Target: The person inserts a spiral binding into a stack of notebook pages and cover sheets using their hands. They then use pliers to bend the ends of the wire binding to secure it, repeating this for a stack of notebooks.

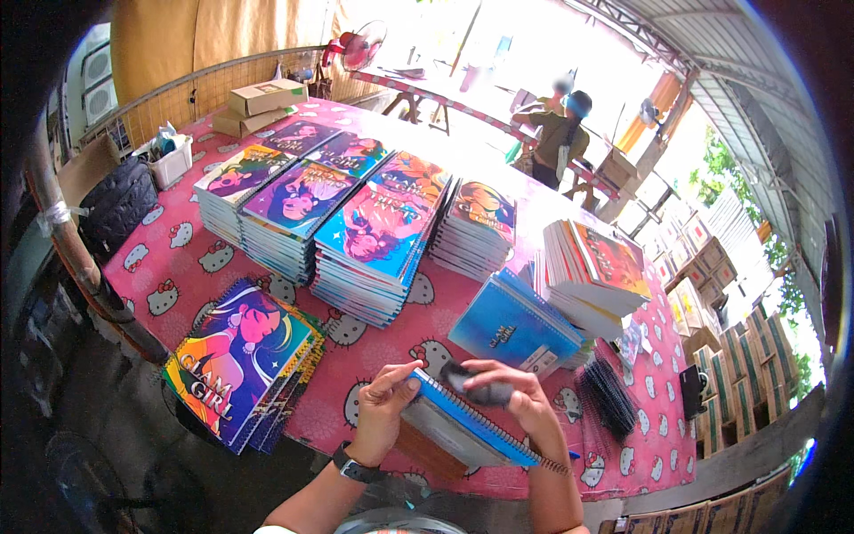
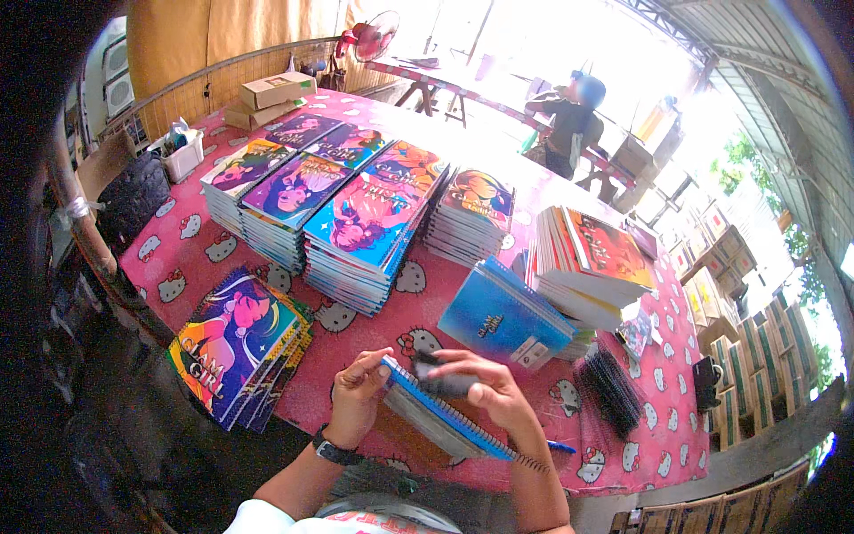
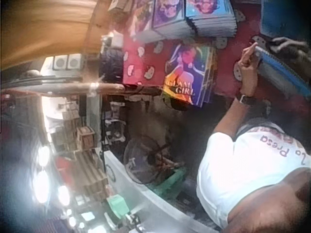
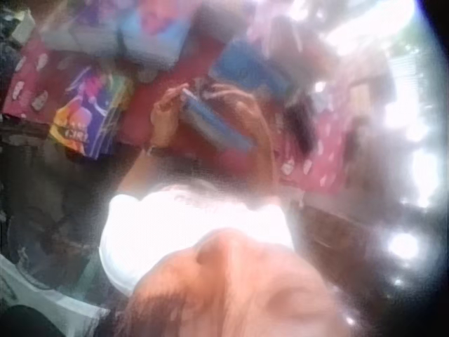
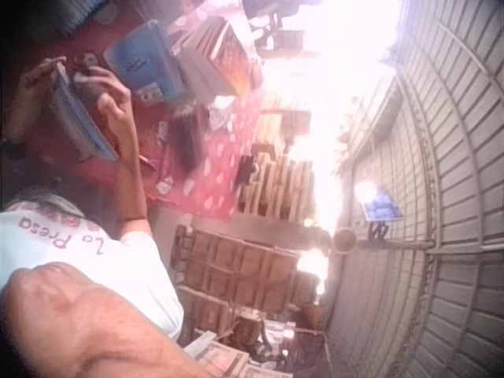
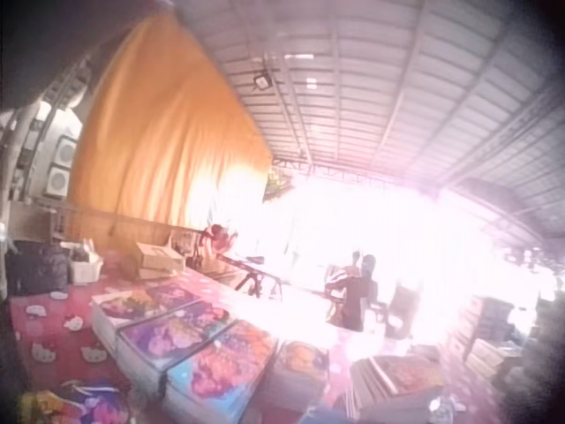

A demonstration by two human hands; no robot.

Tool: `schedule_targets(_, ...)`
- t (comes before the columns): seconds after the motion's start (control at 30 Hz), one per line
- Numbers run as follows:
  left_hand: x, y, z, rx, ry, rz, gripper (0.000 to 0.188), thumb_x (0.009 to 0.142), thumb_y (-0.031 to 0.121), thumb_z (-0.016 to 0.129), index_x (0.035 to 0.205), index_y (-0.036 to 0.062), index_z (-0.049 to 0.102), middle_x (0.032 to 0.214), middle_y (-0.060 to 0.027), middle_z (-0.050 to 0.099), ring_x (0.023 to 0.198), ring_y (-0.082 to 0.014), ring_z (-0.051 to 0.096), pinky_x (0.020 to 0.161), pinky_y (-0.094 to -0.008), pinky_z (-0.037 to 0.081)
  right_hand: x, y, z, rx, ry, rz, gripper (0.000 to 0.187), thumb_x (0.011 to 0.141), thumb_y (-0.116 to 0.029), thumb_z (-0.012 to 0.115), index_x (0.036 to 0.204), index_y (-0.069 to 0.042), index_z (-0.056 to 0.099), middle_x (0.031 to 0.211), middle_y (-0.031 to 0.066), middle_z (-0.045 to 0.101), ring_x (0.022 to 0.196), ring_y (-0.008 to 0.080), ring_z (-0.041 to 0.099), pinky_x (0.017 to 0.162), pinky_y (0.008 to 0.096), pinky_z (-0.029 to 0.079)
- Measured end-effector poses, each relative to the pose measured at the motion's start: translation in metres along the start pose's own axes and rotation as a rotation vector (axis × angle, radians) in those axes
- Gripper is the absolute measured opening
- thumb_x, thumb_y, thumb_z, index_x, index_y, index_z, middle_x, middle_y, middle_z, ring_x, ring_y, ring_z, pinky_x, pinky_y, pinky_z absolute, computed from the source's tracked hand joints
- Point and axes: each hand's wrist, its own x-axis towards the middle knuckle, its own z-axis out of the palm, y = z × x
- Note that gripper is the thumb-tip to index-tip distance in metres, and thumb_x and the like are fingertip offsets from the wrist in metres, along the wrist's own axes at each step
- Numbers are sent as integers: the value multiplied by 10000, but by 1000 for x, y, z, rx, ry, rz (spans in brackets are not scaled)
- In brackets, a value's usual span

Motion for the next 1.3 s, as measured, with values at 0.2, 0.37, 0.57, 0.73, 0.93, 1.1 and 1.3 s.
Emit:
schedule_targets(0.2, 1, 0, 2, 40, -33, 32, 245, 862, 55, 649, 1106, 60, 671, 1014, 10, 621, 929, -69, 542, 829, -219, 429, -18, 31, -32, -1103, 95, 153, 523, 811, -405, 684, 1231, -115, 568, 1328, 180, 485, 1229, 360, 443, 1051, 446, 322)
schedule_targets(0.37, 3, 17, 24, 284, -206, 192, 248, 810, 37, 695, 1056, 68, 690, 1006, -29, 637, 896, -99, 582, 771, -234, 461, -48, -72, 0, -793, 39, 2, 588, 753, -355, 750, 1236, -91, 542, 1297, 153, 499, 1188, 329, 479, 986, 413, 405)
schedule_targets(0.57, -13, 43, 76, 409, -384, 313, 176, 755, 29, 747, 918, 58, 689, 880, -40, 670, 803, -146, 625, 728, -264, 484, -58, -63, 41, -861, 433, -217, 358, 757, -123, 744, 1083, -46, 617, 952, 97, 625, 831, 234, 590, 714, 327, 495)
schedule_targets(0.73, -19, 41, 77, 379, -404, 239, 180, 755, 5, 733, 916, 36, 659, 888, -50, 655, 824, -145, 614, 731, -270, 478, -57, -66, 47, -830, 513, -288, 253, 754, -90, 748, 981, -43, 646, 849, 79, 639, 751, 218, 598, 664, 313, 496)
schedule_targets(0.93, -23, 45, 78, 457, -463, 395, 191, 742, -12, 726, 913, 45, 663, 884, -54, 666, 826, -159, 630, 720, -271, 482, -54, -74, 40, -962, 382, -388, 256, 713, -157, 801, 857, -59, 614, 803, 58, 580, 708, 194, 571, 614, 294, 480)
schedule_targets(1.1, -21, 43, 79, 421, -494, 400, 217, 720, -40, 730, 908, 49, 669, 885, -63, 663, 825, -170, 629, 723, -276, 490, -52, -73, 34, -845, 381, -380, 230, 731, -174, 785, 826, -62, 607, 808, 57, 560, 696, 199, 561, 588, 307, 478)
schedule_targets(1.3, -28, 48, 79, 480, -460, 525, 218, 723, -24, 744, 915, 26, 653, 879, -73, 660, 824, -186, 630, 734, -295, 498, -52, -88, 37, -951, 260, -362, 218, 762, -157, 746, 886, -54, 598, 774, 61, 562, 708, 238, 588, 603, 330, 504)
